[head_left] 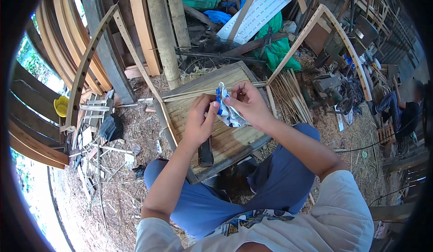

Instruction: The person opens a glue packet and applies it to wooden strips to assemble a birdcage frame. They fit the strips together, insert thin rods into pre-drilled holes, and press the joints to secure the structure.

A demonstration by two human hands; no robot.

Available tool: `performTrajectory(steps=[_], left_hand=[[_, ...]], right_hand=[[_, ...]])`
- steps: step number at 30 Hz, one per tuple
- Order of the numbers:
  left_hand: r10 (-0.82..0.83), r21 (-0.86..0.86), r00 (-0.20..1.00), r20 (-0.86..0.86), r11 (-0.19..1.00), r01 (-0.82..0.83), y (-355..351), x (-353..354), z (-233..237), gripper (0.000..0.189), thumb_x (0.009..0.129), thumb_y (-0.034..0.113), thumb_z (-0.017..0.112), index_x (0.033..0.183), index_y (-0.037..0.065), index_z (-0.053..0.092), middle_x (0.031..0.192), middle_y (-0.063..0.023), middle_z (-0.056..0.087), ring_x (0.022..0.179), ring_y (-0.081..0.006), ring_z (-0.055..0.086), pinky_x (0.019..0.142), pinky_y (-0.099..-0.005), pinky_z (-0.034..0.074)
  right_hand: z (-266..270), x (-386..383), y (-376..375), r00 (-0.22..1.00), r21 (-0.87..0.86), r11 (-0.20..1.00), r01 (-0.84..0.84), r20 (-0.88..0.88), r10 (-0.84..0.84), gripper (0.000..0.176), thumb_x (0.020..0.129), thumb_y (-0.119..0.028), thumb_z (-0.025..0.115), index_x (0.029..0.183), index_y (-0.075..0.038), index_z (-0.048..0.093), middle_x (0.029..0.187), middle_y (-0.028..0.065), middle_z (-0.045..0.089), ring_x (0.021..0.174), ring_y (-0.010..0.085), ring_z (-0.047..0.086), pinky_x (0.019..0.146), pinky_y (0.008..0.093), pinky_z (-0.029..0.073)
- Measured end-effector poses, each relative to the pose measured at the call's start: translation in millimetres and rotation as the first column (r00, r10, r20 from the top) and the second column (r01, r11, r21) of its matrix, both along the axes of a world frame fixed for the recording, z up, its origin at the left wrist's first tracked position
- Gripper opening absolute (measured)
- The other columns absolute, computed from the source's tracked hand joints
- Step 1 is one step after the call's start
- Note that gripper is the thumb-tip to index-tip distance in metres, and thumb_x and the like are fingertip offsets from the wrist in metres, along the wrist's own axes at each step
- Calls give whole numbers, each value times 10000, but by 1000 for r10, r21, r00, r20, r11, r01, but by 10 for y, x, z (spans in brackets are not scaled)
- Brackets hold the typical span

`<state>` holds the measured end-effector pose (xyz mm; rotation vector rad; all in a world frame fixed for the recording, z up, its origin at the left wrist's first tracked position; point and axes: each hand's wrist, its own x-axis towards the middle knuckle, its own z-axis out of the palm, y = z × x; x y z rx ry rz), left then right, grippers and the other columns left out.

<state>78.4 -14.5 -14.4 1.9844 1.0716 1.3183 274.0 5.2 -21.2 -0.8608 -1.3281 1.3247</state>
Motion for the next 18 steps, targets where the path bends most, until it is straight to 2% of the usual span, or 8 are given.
performTrajectory(steps=[5,8,9,11,12,14,17,18], left_hand=[[35,-89,999,22,995,-33,7,14,-49,276,1048,223,535,968,-39,567,858,-160,549,753,-275,534,699,-371,445],[40,-194,996,75,981,-25,28,0,-125,312,1066,271,524,969,-26,537,850,-141,547,752,-233,519,703,-365,434],[33,-245,990,136,970,1,57,-8,-184,307,1068,288,525,1010,-12,550,867,-126,562,761,-217,522,711,-354,437],[27,-339,966,256,939,63,114,-26,-289,313,1073,324,528,1092,15,575,901,-96,592,781,-184,528,727,-332,443],[62,-459,938,340,882,108,96,-29,-224,326,1068,341,539,1138,25,582,932,-80,609,805,-171,546,747,-324,456],[162,-651,860,483,723,229,50,-33,-79,372,1059,375,561,1231,46,597,992,-48,642,855,-146,583,788,-309,481],[101,-607,691,716,578,545,105,-94,-116,466,1031,390,607,1341,44,570,1066,-32,669,939,-136,631,856,-303,514],[105,-605,675,730,557,569,119,-111,-134,470,1026,393,615,1331,38,573,1068,-34,672,951,-137,638,864,-309,521]], right_hand=[[182,8,-98,977,-27,994,-110,180,113,282,978,-1,624,1259,22,634,1050,90,706,1023,105,645,879,274,523],[101,13,-80,952,144,971,-192,266,149,319,968,35,594,1283,22,645,1136,125,704,1095,133,646,929,315,518],[78,29,-72,940,184,957,-223,301,161,350,956,75,527,1298,21,572,1233,149,674,1177,161,617,1001,336,482],[10,43,-49,952,126,949,-287,144,269,346,958,94,480,1285,-19,492,1318,152,649,1193,130,588,964,290,462],[-2,46,-41,947,102,942,-321,63,316,349,959,103,456,1278,-39,452,1361,153,636,1201,115,573,946,266,452],[-11,66,-15,933,99,931,-351,116,340,368,924,136,424,1232,-63,389,1381,170,626,1241,129,554,973,268,434],[-15,91,16,926,152,920,-362,174,335,399,876,169,403,1207,-52,383,1356,167,627,1274,202,571,1018,289,405],[-1,99,22,926,177,916,-361,190,328,409,860,177,401,1206,-41,395,1338,162,630,1280,234,584,1034,298,394]])
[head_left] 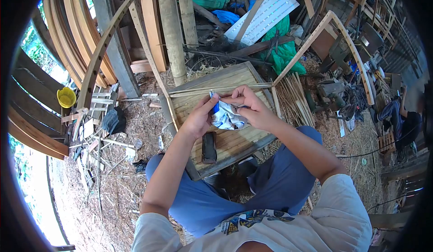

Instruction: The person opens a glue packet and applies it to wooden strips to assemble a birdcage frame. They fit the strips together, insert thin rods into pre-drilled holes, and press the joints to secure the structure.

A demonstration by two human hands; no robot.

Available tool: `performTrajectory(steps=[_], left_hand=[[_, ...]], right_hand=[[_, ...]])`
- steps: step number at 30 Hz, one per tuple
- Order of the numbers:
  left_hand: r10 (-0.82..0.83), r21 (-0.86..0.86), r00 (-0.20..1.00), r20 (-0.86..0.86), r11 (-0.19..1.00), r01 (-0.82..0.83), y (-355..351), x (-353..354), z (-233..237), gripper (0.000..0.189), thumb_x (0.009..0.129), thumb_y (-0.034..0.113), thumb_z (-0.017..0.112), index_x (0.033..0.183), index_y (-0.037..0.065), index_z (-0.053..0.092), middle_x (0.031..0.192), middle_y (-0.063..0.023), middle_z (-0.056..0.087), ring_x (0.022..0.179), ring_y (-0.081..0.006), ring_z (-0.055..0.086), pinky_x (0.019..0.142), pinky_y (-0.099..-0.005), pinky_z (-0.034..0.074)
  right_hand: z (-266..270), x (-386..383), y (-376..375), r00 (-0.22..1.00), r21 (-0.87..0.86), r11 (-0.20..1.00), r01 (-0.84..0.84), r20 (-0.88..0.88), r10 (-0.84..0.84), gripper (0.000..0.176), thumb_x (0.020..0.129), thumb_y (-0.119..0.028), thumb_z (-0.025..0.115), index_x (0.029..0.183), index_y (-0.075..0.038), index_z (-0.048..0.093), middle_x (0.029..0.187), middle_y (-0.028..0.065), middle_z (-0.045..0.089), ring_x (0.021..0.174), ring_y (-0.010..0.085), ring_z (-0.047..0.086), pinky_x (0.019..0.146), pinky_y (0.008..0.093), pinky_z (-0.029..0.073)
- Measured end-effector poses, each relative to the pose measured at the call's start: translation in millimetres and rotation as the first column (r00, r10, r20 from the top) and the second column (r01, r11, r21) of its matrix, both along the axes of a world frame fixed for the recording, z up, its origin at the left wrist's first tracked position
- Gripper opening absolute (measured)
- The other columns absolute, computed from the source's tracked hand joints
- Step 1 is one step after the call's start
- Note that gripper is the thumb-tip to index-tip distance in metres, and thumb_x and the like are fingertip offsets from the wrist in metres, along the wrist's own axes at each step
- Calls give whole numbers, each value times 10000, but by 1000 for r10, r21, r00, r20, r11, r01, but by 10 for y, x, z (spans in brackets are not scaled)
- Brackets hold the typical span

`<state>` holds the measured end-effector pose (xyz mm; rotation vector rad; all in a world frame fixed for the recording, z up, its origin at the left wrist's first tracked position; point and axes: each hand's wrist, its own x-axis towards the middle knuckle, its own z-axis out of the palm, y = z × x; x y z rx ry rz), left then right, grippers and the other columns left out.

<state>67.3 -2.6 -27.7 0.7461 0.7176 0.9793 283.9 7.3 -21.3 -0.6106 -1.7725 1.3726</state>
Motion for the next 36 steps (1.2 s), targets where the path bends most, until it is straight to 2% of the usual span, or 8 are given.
performTrajectory(steps=[3,6,14,18,23,27,32,36], left_hand=[[-47,-65,998,51,997,51,22,-53,-44,462,1017,397,628,1299,34,585,1067,-39,682,968,-141,653,878,-321,536],[-42,-119,998,43,992,47,44,-65,-62,406,1029,384,609,1265,54,599,1064,-48,690,961,-151,662,884,-325,542],[-39,96,984,174,995,22,24,-133,139,272,1095,351,444,1057,102,548,1202,-164,696,1154,-265,663,981,-437,559],[-65,366,988,141,931,9,17,-187,180,248,1106,320,439,1054,91,520,846,-63,608,962,-226,672,882,-383,534],[54,310,998,34,949,-62,-7,-265,198,280,1025,314,409,1074,62,521,734,-11,476,701,-156,470,685,-312,403],[187,503,948,-259,863,-32,-4,-321,207,274,1042,262,412,1102,26,537,762,-33,529,749,-175,527,733,-309,436],[453,708,612,-648,654,267,-244,-262,585,250,1055,179,454,1094,-17,603,847,-120,611,831,-220,599,784,-337,481],[514,759,596,-616,588,277,-179,-234,404,255,1032,228,554,1102,-7,624,870,-196,620,867,-383,595,792,-457,470]], right_hand=[[90,43,-2,960,332,942,56,240,-142,399,861,172,416,1193,-50,406,1310,163,648,1267,244,591,1067,333,385],[150,-5,-38,995,141,985,99,-31,-95,334,891,139,436,1167,-49,438,1252,152,675,1191,226,619,1057,343,406],[337,202,68,910,194,892,408,-3,-416,203,951,72,489,1117,-42,518,1084,98,698,1072,153,633,956,315,450],[298,234,101,895,148,889,434,41,-444,191,968,44,500,1137,-42,525,1034,74,702,1021,126,632,893,288,453],[222,180,91,912,217,903,372,95,-399,172,969,27,526,1127,-35,553,983,61,705,960,119,647,864,282,466],[224,119,65,920,257,908,331,129,-371,159,962,20,548,1113,-25,571,963,61,711,948,122,659,872,284,472],[219,110,43,928,263,914,310,122,-351,154,957,7,570,1108,-23,577,957,57,714,934,122,659,868,288,480],[260,118,14,934,281,923,263,166,-317,220,973,-3,559,1191,-20,589,976,58,700,935,120,631,868,291,468]])
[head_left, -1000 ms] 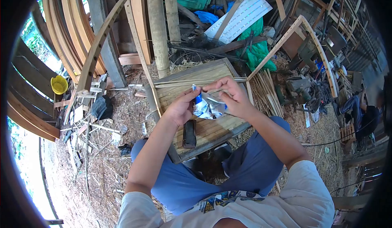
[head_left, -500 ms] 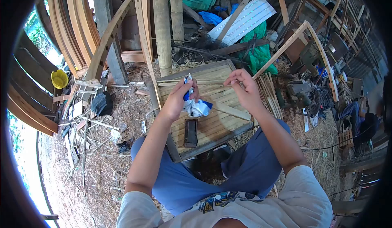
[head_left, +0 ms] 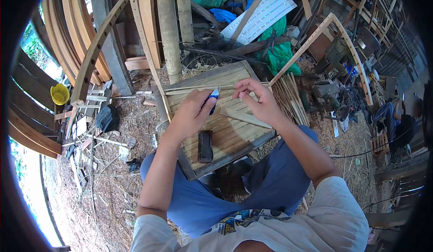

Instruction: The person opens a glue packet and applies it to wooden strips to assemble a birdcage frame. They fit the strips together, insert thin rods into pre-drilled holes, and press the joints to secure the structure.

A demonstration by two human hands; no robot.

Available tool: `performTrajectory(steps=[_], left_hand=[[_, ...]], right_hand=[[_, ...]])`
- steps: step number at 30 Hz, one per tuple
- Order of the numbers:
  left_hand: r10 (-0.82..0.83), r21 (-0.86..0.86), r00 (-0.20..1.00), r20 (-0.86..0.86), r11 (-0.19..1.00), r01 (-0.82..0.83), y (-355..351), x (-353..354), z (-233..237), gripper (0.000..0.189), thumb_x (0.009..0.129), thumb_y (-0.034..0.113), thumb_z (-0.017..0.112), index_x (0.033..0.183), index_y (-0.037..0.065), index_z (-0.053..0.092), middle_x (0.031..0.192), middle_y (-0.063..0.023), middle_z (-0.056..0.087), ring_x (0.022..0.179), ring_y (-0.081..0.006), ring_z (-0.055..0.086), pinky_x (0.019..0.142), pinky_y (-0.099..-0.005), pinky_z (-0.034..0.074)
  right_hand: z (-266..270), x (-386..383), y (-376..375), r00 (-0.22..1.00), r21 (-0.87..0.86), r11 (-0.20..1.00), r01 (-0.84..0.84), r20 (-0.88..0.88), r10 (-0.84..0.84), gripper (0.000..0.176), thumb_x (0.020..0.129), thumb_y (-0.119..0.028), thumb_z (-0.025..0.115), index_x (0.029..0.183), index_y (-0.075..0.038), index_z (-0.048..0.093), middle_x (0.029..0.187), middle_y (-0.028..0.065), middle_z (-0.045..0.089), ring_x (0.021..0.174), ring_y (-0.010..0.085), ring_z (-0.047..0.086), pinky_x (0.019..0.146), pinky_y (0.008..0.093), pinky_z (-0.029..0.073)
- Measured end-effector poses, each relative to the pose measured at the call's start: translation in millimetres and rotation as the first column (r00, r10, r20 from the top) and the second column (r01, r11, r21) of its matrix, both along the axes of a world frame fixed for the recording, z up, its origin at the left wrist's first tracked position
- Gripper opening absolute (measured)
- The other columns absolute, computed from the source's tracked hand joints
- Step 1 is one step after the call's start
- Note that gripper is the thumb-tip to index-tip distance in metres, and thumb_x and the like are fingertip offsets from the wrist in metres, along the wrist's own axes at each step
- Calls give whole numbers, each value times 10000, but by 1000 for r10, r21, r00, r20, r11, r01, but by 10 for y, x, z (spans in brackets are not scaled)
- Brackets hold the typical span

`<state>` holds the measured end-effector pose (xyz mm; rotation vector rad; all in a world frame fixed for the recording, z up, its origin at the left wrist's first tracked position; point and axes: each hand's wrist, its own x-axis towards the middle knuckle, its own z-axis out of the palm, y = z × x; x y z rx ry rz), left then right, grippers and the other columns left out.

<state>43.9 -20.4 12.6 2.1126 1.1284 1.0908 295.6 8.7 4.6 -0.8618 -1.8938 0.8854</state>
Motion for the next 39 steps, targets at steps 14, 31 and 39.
performTrajectory(steps=[14,31,39], left_hand=[[52,226,992,-119,974,-23,114,137,-142,146,984,135,601,899,19,627,752,-157,591,771,-349,566,710,-443,456],[74,116,996,44,990,-78,83,147,-204,183,920,113,628,785,-9,618,690,-141,600,618,-270,582,610,-367,464],[20,137,996,89,990,-32,56,158,-170,118,857,96,673,778,16,635,658,-140,569,639,-322,561,619,-422,453]], right_hand=[[-4,-101,-133,988,-116,981,-153,-7,154,462,969,-27,579,1430,-56,560,1136,42,681,1039,116,601,867,272,454],[-24,-94,-135,976,-198,955,-219,-45,215,511,972,-30,590,1478,-47,520,1134,20,665,971,82,546,884,259,446],[-28,-108,-143,961,-223,935,-276,-94,261,495,978,-38,589,1469,-40,528,1164,21,687,981,71,581,839,254,455]])
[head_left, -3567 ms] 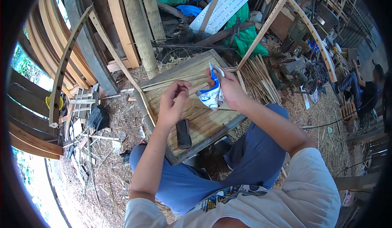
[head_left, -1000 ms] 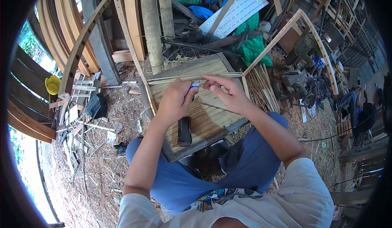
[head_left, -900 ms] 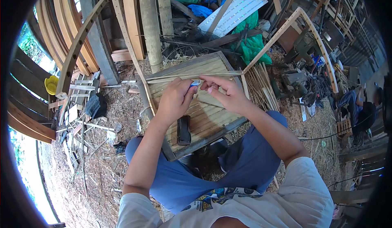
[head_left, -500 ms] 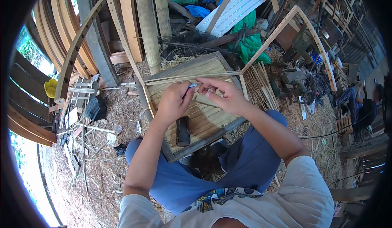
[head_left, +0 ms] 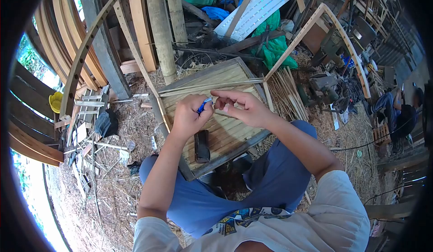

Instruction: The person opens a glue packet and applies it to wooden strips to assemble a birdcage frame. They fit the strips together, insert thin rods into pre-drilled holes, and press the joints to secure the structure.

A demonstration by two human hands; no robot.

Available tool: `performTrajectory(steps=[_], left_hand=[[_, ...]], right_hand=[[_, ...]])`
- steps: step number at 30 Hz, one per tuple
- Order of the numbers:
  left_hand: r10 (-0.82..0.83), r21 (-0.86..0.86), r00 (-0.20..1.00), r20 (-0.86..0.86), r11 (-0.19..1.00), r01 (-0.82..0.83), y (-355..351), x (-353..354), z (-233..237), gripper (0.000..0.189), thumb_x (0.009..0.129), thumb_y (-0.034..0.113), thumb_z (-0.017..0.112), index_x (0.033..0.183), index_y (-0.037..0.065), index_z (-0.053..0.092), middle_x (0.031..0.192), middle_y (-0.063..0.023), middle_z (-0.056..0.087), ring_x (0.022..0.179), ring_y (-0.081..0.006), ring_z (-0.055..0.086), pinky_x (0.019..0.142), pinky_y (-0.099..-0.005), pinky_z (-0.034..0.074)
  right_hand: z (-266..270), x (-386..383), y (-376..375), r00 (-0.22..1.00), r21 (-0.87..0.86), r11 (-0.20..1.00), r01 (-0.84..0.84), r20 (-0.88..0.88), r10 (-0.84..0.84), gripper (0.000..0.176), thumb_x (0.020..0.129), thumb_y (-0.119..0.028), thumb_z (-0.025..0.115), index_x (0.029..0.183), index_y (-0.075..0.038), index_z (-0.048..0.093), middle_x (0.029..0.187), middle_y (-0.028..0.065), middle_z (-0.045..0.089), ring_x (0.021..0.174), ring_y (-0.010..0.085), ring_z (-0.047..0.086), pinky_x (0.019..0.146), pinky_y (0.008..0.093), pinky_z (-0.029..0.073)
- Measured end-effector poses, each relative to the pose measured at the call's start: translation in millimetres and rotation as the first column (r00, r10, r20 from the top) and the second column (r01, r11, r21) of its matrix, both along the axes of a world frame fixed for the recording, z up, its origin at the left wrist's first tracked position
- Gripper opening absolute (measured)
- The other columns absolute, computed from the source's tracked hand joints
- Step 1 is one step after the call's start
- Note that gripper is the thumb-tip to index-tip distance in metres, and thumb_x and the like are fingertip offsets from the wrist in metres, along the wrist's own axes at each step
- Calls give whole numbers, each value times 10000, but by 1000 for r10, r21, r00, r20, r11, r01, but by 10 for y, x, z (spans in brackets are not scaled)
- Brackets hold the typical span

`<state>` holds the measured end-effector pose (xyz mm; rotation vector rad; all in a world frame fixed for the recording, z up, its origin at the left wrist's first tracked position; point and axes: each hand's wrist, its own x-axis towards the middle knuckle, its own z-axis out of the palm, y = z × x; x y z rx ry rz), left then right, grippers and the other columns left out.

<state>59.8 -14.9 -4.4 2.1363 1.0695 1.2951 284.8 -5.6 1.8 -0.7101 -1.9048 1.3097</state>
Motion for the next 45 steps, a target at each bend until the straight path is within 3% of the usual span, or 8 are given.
performTrajectory(steps=[4,10,16,25,27,31,34,45], left_hand=[[-32,58,999,-20,998,33,3,20,-26,102,857,103,699,794,34,660,665,-136,581,644,-324,557,615,-420,441],[-41,159,994,-100,986,56,23,-11,18,76,871,98,699,819,49,676,671,-126,585,650,-328,562,626,-432,436],[-75,171,986,-147,980,100,43,-35,37,116,874,91,692,781,48,638,655,-122,567,640,-328,553,617,-443,431],[-88,172,978,-188,978,121,20,-2,31,116,870,86,696,786,34,636,667,-129,563,650,-330,548,613,-443,432],[-97,139,972,-213,982,129,15,-22,43,80,875,79,686,823,24,662,713,-142,582,685,-349,556,634,-440,439],[-75,221,976,-204,968,120,39,-15,43,120,865,93,705,775,42,644,651,-114,571,639,-311,549,606,-440,437],[-69,220,974,-217,968,117,34,-31,71,128,870,96,703,767,46,646,648,-110,578,630,-309,547,609,-438,438],[-175,116,932,-317,968,221,105,-208,53,215,907,187,705,749,52,655,633,-127,592,639,-336,580,611,-452,443]], right_hand=[[16,7,-9,1000,-49,999,-17,-14,17,494,978,-26,581,1469,-39,526,1180,27,700,1024,74,608,846,257,465],[-26,-8,-5,985,-210,975,-76,-170,40,448,981,-17,583,1428,-30,559,1168,30,676,1018,80,592,889,261,479],[-55,-8,18,977,-218,971,-93,-208,47,423,976,-13,590,1398,-23,580,1057,-6,628,962,65,560,856,244,469],[43,30,-6,991,-287,955,-71,-128,35,424,951,19,588,1373,-23,600,1006,-15,538,935,62,494,853,233,424],[8,40,9,992,-262,964,-48,-122,17,423,946,21,590,1365,-30,606,1010,-16,532,933,62,485,841,240,418],[-79,35,48,992,-186,982,-24,-125,0,417,932,21,607,1343,-48,624,1016,-17,523,932,68,468,832,248,399],[-92,55,41,998,-70,996,57,-22,-59,398,929,-31,655,1316,-125,662,1027,-24,521,848,53,491,758,234,438],[-101,15,65,999,8,1000,13,50,-13,324,921,-21,634,1218,-132,701,1107,-7,534,870,86,504,758,241,422]])
